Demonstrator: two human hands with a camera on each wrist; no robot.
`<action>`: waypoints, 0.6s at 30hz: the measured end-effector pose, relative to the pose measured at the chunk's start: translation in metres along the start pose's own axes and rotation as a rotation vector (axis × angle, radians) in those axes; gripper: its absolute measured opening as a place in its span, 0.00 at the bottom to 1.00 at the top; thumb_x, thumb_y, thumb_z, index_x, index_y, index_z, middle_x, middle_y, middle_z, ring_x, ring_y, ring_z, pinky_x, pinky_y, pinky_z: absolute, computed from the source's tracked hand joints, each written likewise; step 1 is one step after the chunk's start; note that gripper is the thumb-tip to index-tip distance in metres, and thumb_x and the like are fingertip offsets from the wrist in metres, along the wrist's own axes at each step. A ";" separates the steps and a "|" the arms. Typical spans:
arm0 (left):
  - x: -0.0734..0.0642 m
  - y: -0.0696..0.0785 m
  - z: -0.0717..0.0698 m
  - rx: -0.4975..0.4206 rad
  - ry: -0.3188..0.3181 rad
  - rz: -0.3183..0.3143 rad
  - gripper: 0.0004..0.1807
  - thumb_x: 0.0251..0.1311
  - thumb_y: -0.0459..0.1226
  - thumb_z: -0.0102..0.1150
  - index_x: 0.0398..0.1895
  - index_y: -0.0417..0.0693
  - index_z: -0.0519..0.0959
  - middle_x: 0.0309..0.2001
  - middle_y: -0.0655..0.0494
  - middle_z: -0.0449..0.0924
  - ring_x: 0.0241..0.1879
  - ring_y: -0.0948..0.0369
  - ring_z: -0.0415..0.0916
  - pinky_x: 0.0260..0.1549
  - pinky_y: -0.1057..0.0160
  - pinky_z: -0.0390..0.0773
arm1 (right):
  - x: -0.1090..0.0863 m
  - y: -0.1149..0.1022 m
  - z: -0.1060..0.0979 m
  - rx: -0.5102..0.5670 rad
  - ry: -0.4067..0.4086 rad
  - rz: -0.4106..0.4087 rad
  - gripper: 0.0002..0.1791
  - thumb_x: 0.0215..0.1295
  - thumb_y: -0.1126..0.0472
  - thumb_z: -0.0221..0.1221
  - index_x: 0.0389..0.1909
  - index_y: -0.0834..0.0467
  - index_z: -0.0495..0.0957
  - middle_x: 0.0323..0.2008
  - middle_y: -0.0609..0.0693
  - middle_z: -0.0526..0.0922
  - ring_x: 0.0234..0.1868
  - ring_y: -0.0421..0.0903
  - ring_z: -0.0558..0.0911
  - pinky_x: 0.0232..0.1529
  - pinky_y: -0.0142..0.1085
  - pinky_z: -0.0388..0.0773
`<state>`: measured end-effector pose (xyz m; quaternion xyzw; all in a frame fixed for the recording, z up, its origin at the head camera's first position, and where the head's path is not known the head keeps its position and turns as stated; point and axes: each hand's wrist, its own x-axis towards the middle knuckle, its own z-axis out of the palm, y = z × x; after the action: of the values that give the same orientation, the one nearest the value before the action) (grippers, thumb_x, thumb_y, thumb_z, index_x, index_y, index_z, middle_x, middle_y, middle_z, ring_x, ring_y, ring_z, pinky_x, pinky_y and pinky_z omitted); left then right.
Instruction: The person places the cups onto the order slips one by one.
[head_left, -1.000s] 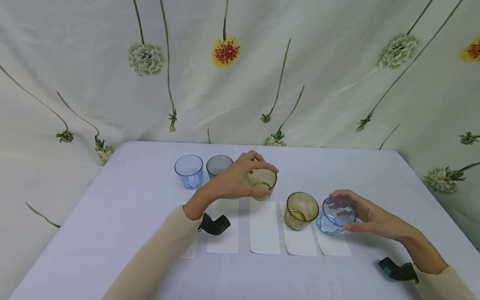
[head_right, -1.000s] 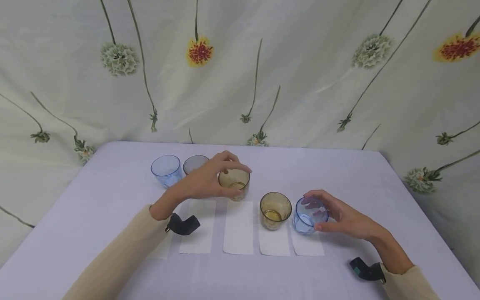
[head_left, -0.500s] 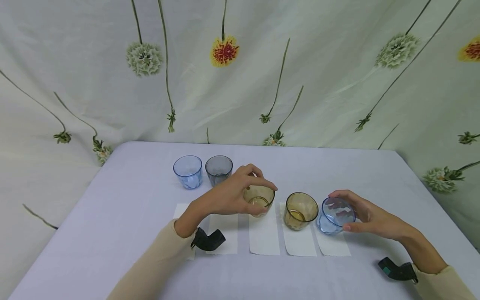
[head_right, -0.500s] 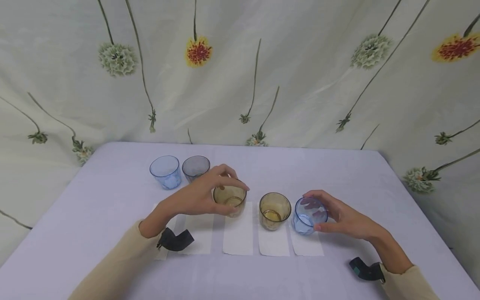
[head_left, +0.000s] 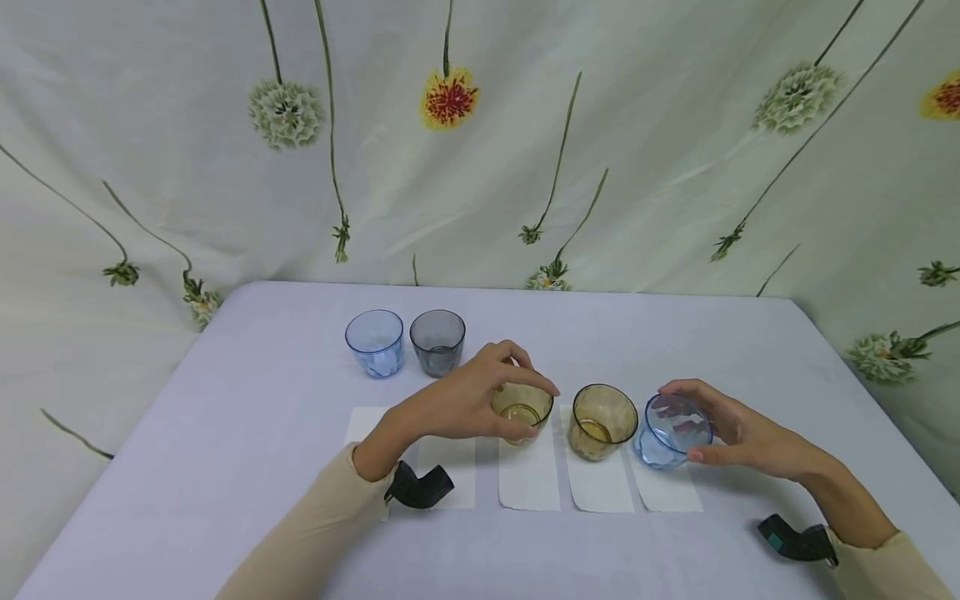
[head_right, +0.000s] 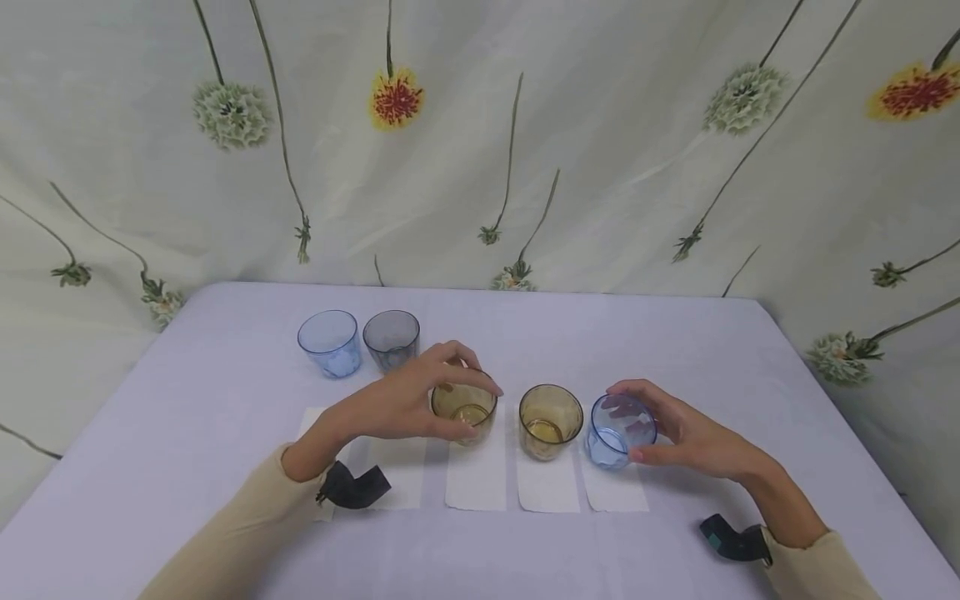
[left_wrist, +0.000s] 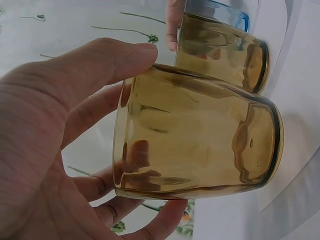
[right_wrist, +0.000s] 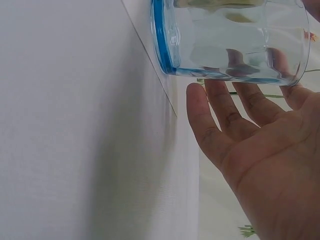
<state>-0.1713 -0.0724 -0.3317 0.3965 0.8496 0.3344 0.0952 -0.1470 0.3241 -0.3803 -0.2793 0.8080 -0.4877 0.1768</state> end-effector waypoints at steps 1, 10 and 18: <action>0.000 0.000 0.000 -0.002 -0.004 -0.002 0.23 0.56 0.45 0.73 0.56 0.65 0.83 0.56 0.55 0.69 0.58 0.57 0.64 0.56 0.56 0.71 | 0.000 0.000 0.000 -0.002 0.003 0.005 0.38 0.64 0.70 0.62 0.73 0.54 0.58 0.68 0.49 0.65 0.67 0.29 0.62 0.61 0.16 0.58; 0.001 0.000 0.006 -0.029 -0.039 -0.011 0.24 0.55 0.46 0.74 0.57 0.63 0.83 0.57 0.57 0.70 0.59 0.59 0.65 0.58 0.56 0.71 | 0.000 0.000 0.000 -0.010 0.007 0.008 0.38 0.64 0.70 0.62 0.73 0.54 0.59 0.68 0.49 0.65 0.67 0.28 0.62 0.60 0.16 0.58; 0.002 -0.003 0.010 -0.036 -0.046 -0.002 0.24 0.56 0.47 0.73 0.57 0.63 0.82 0.58 0.58 0.70 0.59 0.59 0.65 0.58 0.56 0.72 | 0.000 0.001 0.000 -0.001 0.002 -0.005 0.38 0.65 0.70 0.62 0.73 0.55 0.58 0.68 0.49 0.65 0.67 0.28 0.63 0.60 0.16 0.58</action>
<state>-0.1704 -0.0675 -0.3406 0.4016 0.8413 0.3404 0.1224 -0.1473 0.3241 -0.3809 -0.2808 0.8078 -0.4880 0.1746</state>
